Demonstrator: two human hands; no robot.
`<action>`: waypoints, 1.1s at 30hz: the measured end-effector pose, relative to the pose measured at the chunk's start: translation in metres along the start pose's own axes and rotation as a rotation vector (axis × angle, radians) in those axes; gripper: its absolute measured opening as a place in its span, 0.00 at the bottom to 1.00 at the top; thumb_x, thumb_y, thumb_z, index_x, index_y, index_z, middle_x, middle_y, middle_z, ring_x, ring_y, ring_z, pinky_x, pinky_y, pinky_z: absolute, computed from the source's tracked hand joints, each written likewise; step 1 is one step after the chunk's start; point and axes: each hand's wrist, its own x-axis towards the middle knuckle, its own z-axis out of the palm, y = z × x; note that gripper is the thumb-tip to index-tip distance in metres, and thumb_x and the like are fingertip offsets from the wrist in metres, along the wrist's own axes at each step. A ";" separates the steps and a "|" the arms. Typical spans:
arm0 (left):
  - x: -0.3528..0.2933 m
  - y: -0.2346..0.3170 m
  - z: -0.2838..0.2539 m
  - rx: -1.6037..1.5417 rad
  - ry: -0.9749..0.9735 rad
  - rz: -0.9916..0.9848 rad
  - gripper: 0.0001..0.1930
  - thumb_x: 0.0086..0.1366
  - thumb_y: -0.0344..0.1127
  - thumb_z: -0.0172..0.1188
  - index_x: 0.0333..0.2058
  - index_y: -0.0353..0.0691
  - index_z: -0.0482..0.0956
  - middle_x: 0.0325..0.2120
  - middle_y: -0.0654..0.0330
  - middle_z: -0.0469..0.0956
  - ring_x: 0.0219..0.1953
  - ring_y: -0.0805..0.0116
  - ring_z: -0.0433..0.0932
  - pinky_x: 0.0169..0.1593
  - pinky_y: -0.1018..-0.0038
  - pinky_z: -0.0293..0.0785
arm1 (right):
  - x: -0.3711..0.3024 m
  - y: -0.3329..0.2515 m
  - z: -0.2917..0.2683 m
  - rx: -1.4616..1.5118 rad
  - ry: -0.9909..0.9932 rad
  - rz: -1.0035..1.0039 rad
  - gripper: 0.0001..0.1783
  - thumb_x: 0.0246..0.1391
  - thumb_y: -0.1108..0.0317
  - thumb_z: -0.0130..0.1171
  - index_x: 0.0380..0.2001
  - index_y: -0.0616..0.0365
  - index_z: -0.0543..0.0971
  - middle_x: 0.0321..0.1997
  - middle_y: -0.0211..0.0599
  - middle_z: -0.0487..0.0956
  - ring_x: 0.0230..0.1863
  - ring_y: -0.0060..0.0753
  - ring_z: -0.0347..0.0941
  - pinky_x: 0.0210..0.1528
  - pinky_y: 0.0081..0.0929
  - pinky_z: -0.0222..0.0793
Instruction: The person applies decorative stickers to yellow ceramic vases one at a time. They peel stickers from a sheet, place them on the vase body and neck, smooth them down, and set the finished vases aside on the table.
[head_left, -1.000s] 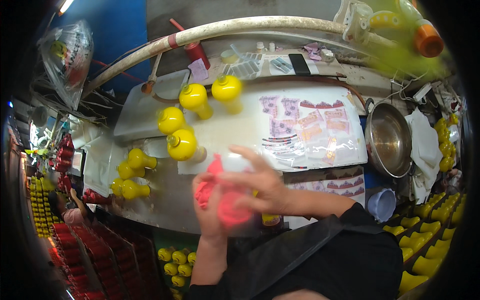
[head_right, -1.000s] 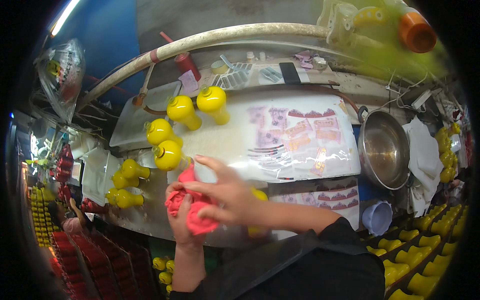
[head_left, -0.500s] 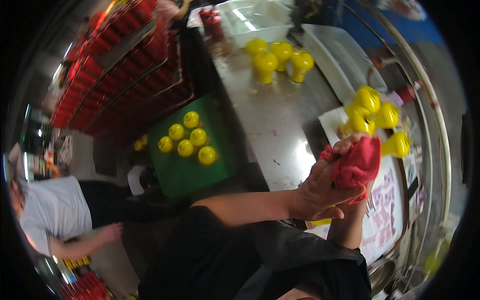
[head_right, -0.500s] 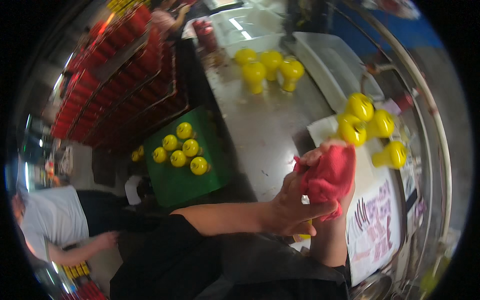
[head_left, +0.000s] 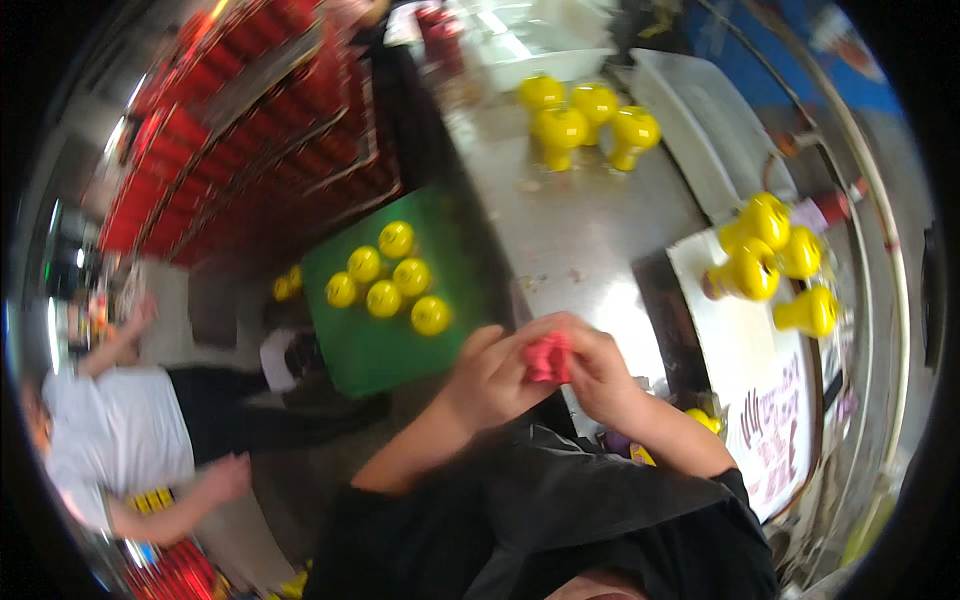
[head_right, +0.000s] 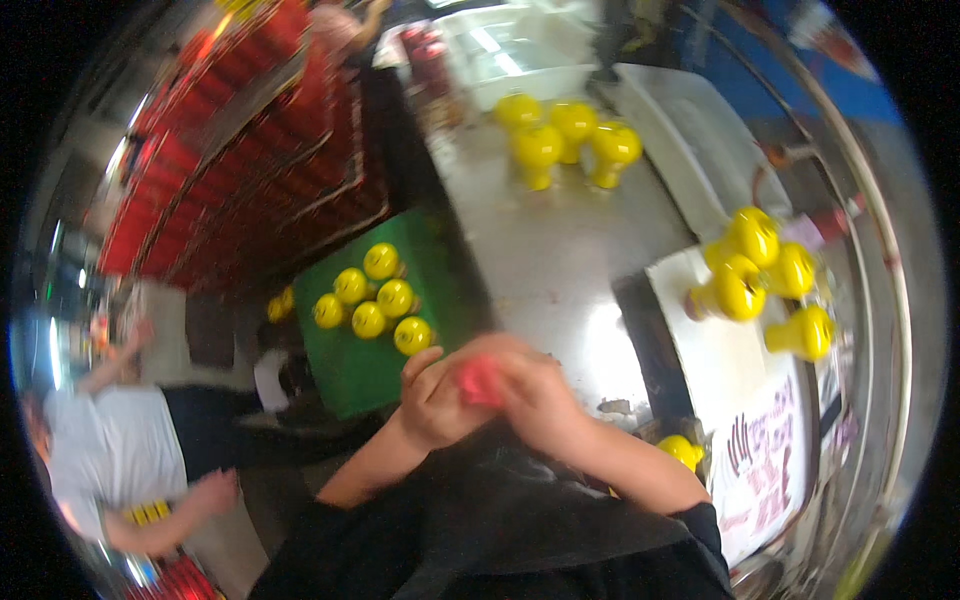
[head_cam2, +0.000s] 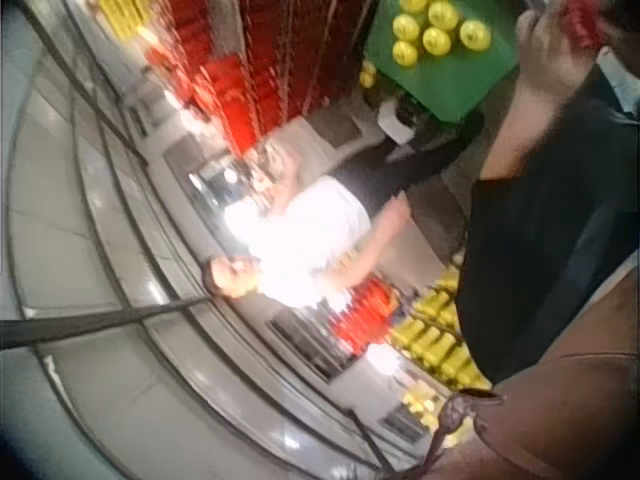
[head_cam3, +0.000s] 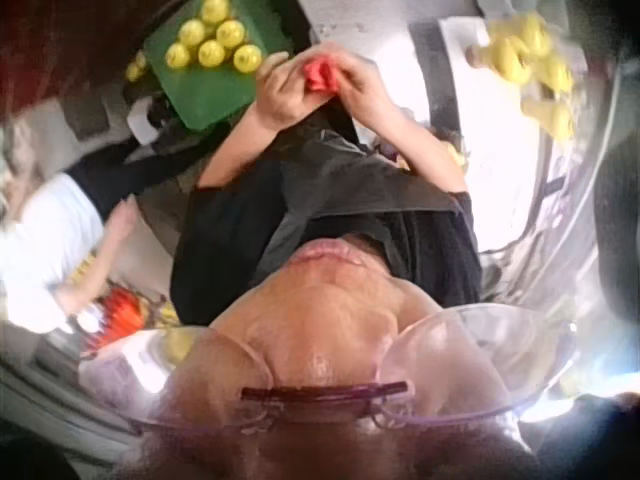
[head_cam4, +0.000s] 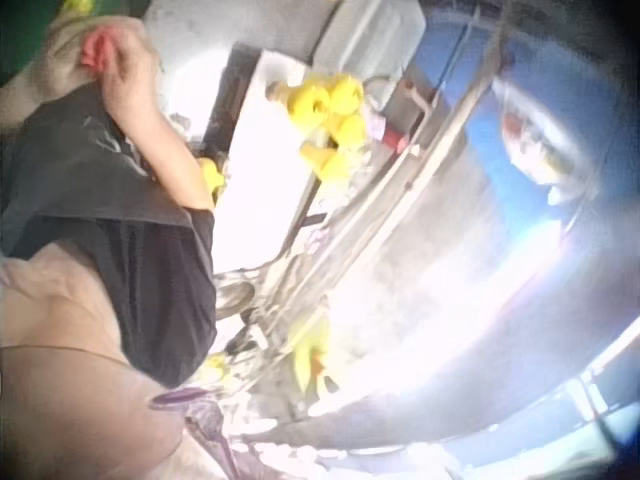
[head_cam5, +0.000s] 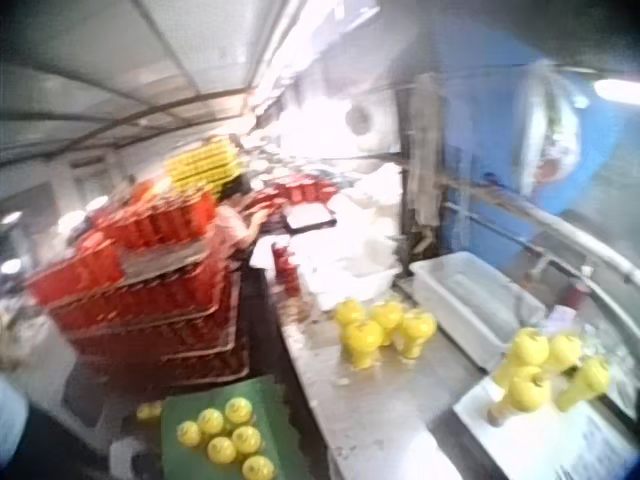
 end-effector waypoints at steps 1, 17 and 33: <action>0.005 0.002 -0.001 -0.054 -0.028 -0.010 0.21 0.52 0.38 0.75 0.44 0.39 0.81 0.41 0.54 0.84 0.36 0.56 0.83 0.41 0.62 0.78 | -0.004 0.009 0.004 0.055 0.095 -0.005 0.10 0.65 0.81 0.54 0.46 0.64 0.81 0.48 0.44 0.82 0.46 0.37 0.79 0.53 0.31 0.75; -0.030 -0.004 0.007 -0.205 -0.682 0.050 0.11 0.60 0.35 0.69 0.41 0.37 0.85 0.46 0.50 0.83 0.45 0.47 0.80 0.51 0.58 0.76 | -0.252 0.022 -0.194 0.126 0.952 0.820 0.10 0.60 0.62 0.53 0.32 0.56 0.76 0.23 0.31 0.76 0.17 0.24 0.70 0.15 0.27 0.65; -0.123 0.023 0.000 -0.746 -0.798 -0.859 0.19 0.67 0.27 0.63 0.56 0.43 0.82 0.55 0.56 0.78 0.57 0.62 0.77 0.59 0.64 0.74 | -0.307 0.036 -0.354 -0.831 1.060 0.260 0.17 0.63 0.66 0.60 0.52 0.60 0.84 0.46 0.43 0.86 0.45 0.34 0.84 0.47 0.34 0.80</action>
